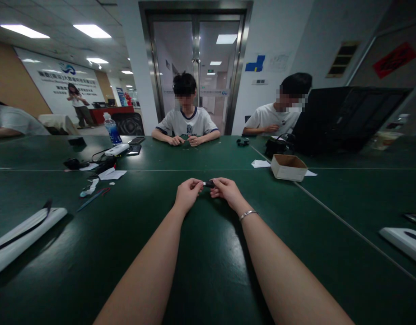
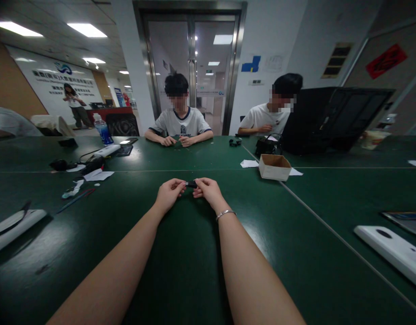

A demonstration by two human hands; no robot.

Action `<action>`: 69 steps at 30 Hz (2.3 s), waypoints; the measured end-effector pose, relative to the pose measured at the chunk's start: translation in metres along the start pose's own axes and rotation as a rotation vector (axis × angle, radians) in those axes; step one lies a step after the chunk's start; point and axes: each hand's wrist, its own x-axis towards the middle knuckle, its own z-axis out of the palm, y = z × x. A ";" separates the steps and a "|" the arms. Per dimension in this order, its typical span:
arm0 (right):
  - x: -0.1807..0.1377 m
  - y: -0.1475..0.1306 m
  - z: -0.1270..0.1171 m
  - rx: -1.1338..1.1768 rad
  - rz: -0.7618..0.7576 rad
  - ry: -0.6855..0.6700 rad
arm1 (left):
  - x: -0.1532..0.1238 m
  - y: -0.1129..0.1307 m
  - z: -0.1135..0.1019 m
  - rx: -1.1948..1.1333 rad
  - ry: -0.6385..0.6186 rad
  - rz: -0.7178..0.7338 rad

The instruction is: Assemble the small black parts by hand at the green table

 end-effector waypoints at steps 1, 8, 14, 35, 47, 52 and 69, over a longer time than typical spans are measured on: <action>0.000 0.000 0.000 -0.007 -0.002 0.000 | 0.001 0.000 0.000 -0.010 -0.002 -0.013; -0.001 -0.001 0.002 -0.048 -0.002 0.027 | 0.004 -0.003 -0.001 -0.032 -0.020 -0.067; 0.000 0.000 0.001 -0.046 -0.019 0.014 | 0.006 -0.006 -0.002 0.004 -0.030 -0.092; -0.004 -0.001 0.001 -0.057 -0.083 -0.047 | 0.008 -0.006 -0.006 0.145 -0.013 -0.114; -0.006 -0.002 0.000 -0.031 -0.109 -0.091 | 0.006 -0.006 -0.007 0.187 -0.029 -0.117; -0.005 -0.003 -0.002 -0.032 -0.120 -0.111 | 0.006 -0.001 -0.006 0.246 -0.003 -0.134; -0.006 -0.003 -0.001 -0.028 -0.149 -0.110 | 0.009 -0.002 -0.003 0.175 0.008 -0.150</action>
